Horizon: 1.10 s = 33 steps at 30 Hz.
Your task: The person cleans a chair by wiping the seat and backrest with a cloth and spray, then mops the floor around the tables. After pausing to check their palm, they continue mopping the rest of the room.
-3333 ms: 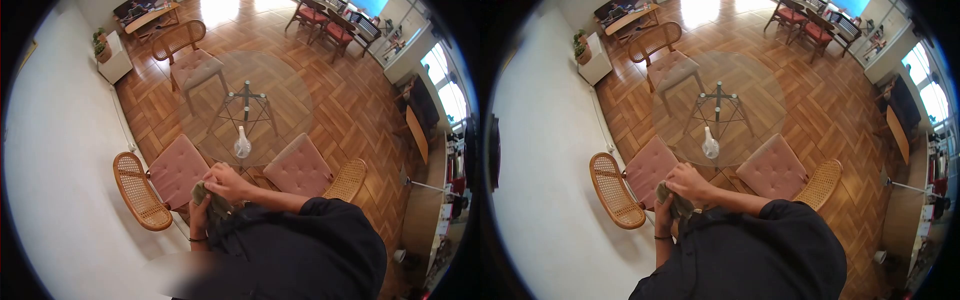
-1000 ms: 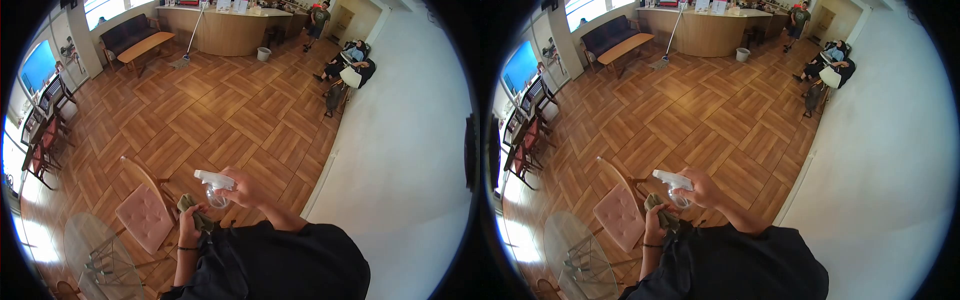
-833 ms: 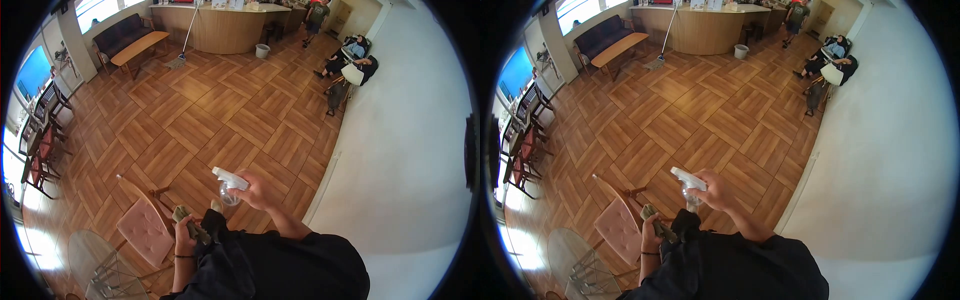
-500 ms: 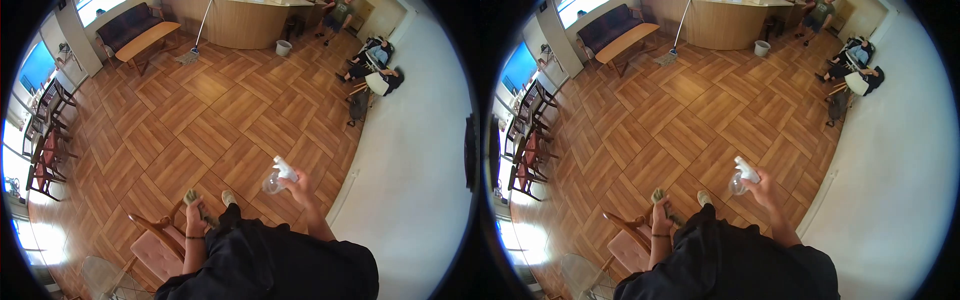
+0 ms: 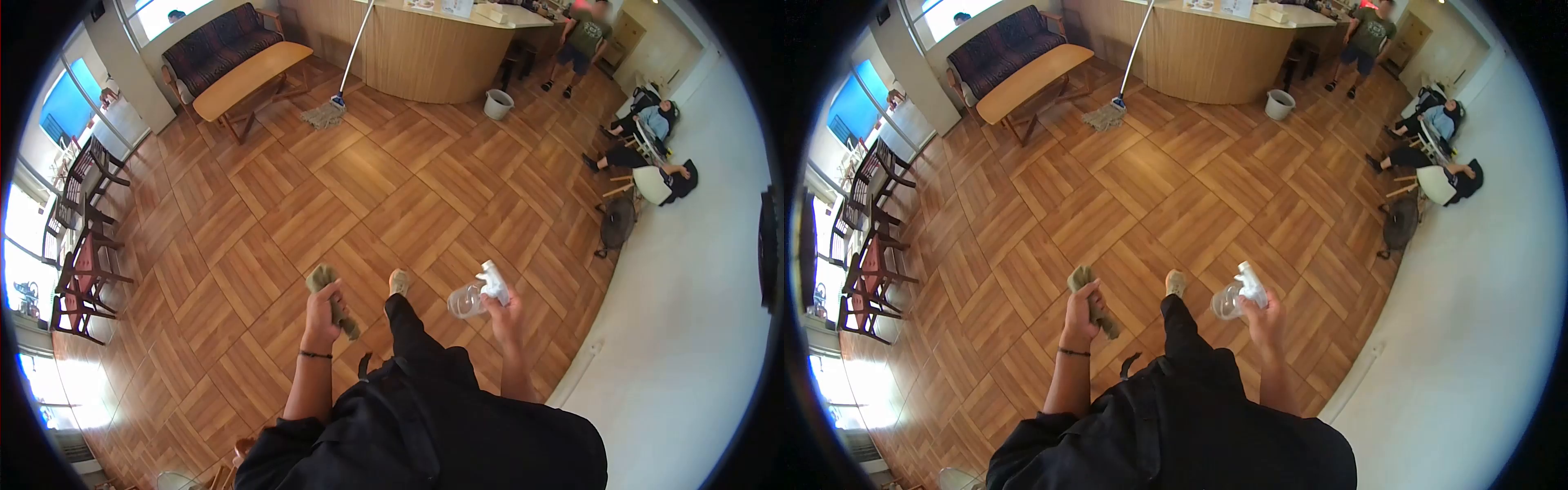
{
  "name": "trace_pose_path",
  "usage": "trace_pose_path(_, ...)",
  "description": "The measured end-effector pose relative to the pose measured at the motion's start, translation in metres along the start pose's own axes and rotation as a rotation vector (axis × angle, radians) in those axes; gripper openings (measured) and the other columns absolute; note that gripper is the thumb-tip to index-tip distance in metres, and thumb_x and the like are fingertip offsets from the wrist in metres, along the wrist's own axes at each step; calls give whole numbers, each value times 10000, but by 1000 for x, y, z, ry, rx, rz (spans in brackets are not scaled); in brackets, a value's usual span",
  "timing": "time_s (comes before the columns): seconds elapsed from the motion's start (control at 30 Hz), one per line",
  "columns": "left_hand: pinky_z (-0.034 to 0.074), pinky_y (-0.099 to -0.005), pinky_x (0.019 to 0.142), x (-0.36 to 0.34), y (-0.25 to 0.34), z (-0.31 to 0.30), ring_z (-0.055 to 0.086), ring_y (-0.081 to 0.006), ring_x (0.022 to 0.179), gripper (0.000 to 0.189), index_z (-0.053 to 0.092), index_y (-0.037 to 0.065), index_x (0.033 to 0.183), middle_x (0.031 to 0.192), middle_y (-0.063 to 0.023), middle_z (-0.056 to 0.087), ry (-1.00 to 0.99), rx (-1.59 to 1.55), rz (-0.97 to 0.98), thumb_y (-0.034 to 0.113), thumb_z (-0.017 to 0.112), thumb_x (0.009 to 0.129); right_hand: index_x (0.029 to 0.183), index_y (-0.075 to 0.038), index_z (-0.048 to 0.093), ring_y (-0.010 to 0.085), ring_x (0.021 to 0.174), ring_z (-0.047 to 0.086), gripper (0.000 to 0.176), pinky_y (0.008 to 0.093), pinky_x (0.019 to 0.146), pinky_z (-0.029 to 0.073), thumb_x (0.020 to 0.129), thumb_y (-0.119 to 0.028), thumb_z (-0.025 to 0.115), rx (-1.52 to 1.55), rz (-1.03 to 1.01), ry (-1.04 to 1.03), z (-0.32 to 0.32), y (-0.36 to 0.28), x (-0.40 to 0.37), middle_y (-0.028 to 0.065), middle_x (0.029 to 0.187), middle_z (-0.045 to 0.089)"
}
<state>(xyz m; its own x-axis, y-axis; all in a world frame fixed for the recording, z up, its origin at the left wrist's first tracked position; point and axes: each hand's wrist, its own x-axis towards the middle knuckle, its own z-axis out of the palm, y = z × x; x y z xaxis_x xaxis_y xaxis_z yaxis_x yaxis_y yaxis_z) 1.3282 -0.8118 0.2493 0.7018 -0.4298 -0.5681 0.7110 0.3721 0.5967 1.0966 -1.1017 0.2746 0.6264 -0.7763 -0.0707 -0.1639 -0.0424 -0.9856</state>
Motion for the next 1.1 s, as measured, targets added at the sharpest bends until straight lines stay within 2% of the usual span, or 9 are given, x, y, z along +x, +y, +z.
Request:
trace_pose_path(0.23, 398, -264, 463, 139, 34, -74, 472, -136, 519, 132, 543, 142, 812, 645, 10, 493, 545, -242, 117, 161, 640, 899, 1138, -27, 611, 175, 873, 669, 396, 322, 760, 528, 781, -123, 753, -284, -190, -158, 100, -55, 234, 79, 949, 694)
trace_pose_path(0.33, 396, -271, 469, 171, 79, -50, 467, -139, 519, 140, 539, 143, 808, 640, 4, 485, 689, -372, 144, 159, 649, 893, 1146, -106, 623, 268, 891, 693, 426, 365, 741, 540, 744, -154, 753, -459, -290, -250, 147, -93, 333, 124, 974, 702)
trace_pose_path(0.43, 391, -278, 474, 213, 123, -8, 462, -139, 523, 157, 531, 144, 798, 634, 1, 475, 729, -384, 228, 167, 656, 891, 1141, -113, 638, 288, 894, 690, 415, 378, 729, 542, 743, -160, 749, -565, -547, -359, 199, -128, 429, 120, 985, 709)
trace_pose_path(0.53, 388, -284, 478, 279, 152, 13, 462, -136, 533, 161, 525, 146, 798, 630, 1, 467, 695, -385, 180, 165, 649, 898, 1098, -109, 655, 306, 879, 680, 360, 385, 713, 538, 748, -143, 733, -620, -605, -374, 251, -162, 509, 115, 963, 707)
trace_pose_path(0.67, 397, -279, 488, 418, 184, 25, 473, -139, 555, 147, 529, 143, 818, 650, -4, 482, 642, -360, 168, 174, 648, 899, 1050, -98, 648, 319, 863, 670, 305, 399, 716, 530, 754, -130, 719, -589, -713, -392, 317, -189, 626, 118, 938, 696)
trace_pose_path(0.77, 404, -278, 494, 534, 232, 47, 484, -141, 569, 143, 530, 143, 828, 667, -7, 493, 574, -292, 125, 174, 657, 888, 1020, -92, 631, 335, 854, 661, 282, 416, 720, 522, 750, -121, 709, -649, -640, -489, 359, -207, 708, 125, 917, 688)
trace_pose_path(0.97, 403, -286, 495, 756, 403, 168, 486, -132, 567, 122, 542, 136, 852, 682, -1, 499, 366, -160, 159, 175, 655, 876, 1011, -93, 614, 346, 854, 657, 286, 440, 699, 512, 736, -111, 690, -837, -628, -615, 427, -248, 856, 144, 913, 682)
trace_pose_path(1.07, 407, -280, 501, 811, 507, 260, 486, -127, 554, 114, 564, 110, 884, 684, -3, 505, 239, -21, 240, 184, 650, 888, 941, -77, 627, 321, 794, 668, 248, 387, 677, 517, 709, -80, 714, -896, -558, -540, 454, -276, 915, 132, 852, 689)
trace_pose_path(1.1, 408, -278, 500, 825, 535, 287, 489, -125, 553, 116, 565, 104, 888, 686, -4, 508, 219, 13, 268, 183, 649, 893, 944, -80, 627, 336, 795, 665, 249, 405, 676, 513, 707, -82, 703, -895, -534, -547, 462, -282, 935, 139, 848, 688)
